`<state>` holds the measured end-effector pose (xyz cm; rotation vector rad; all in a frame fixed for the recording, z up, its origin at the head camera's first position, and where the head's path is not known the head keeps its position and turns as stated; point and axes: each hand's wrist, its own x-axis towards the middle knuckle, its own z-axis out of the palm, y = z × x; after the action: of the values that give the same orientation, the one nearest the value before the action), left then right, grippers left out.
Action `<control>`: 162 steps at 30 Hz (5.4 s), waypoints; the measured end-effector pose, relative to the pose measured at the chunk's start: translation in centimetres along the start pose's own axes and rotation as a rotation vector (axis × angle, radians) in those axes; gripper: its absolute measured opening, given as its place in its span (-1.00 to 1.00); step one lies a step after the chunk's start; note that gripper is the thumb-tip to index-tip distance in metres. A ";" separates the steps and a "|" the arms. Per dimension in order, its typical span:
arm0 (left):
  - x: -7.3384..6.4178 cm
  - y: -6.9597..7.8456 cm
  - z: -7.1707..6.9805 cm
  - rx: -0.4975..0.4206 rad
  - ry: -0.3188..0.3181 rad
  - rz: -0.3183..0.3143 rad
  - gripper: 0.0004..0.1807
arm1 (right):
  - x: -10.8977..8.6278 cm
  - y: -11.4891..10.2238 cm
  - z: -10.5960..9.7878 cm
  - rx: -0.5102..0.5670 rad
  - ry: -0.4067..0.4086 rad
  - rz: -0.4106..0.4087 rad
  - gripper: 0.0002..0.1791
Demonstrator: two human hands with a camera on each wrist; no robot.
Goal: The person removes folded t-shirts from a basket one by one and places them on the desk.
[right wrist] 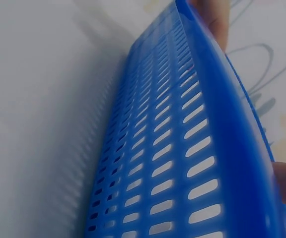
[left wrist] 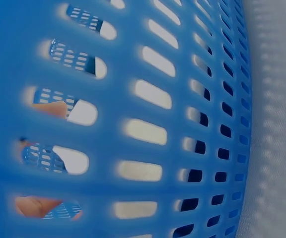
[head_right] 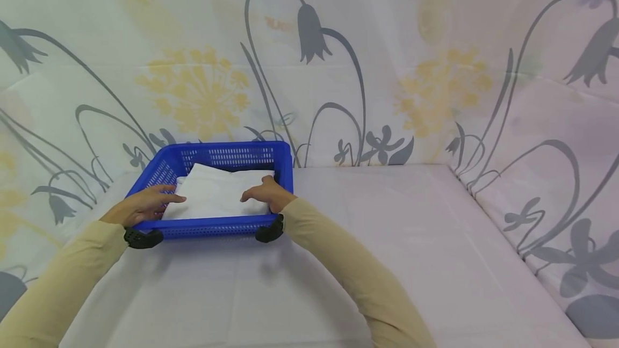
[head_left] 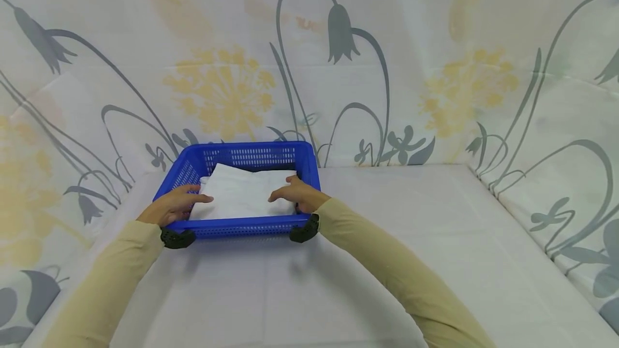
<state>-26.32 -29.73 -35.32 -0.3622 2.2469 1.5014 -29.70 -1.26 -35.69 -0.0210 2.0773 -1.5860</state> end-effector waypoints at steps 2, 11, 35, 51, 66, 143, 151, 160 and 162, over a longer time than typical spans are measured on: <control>-0.1 0.0 0.0 -0.004 0.002 0.006 -0.05 | 0.1 0.0 0.0 0.000 -0.002 -0.002 0.03; -0.3 0.0 -0.2 -0.044 0.015 0.070 -0.07 | 0.5 0.2 0.1 -0.045 0.016 -0.046 -0.05; 0.0 -0.1 -0.1 -0.030 -0.098 0.149 -0.17 | 0.6 0.1 0.1 -0.097 0.005 -0.080 -0.05; -0.7 0.0 -0.5 -0.024 -0.090 0.270 -0.19 | 0.3 -0.4 -0.2 -0.144 0.044 -0.208 -0.03; -1.1 0.2 -0.6 -0.038 -0.086 0.291 -0.21 | 0.7 -0.2 -0.1 -0.165 0.003 -0.158 -0.03; -2.3 1.5 0.2 -0.110 -0.005 0.355 -0.19 | -0.2 -2.7 -2.0 -0.215 -0.003 -0.348 0.02; -2.6 2.1 0.5 -0.154 -0.027 0.388 -0.16 | -1.3 -3.3 -3.0 -0.223 0.010 -0.375 0.02; -3.0 2.8 0.9 -0.165 -0.055 0.425 -0.11 | -2.4 -3.7 -4.4 -0.196 -0.003 -0.426 0.03; -3.2 3.0 1.0 -0.171 -0.057 0.430 -0.11 | -2.7 -3.8 -4.7 -0.196 -0.011 -0.440 0.03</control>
<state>-24.63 -27.65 -31.71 0.1270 2.2526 1.8950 -30.41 2.59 -30.36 -0.5913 2.3224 -1.6022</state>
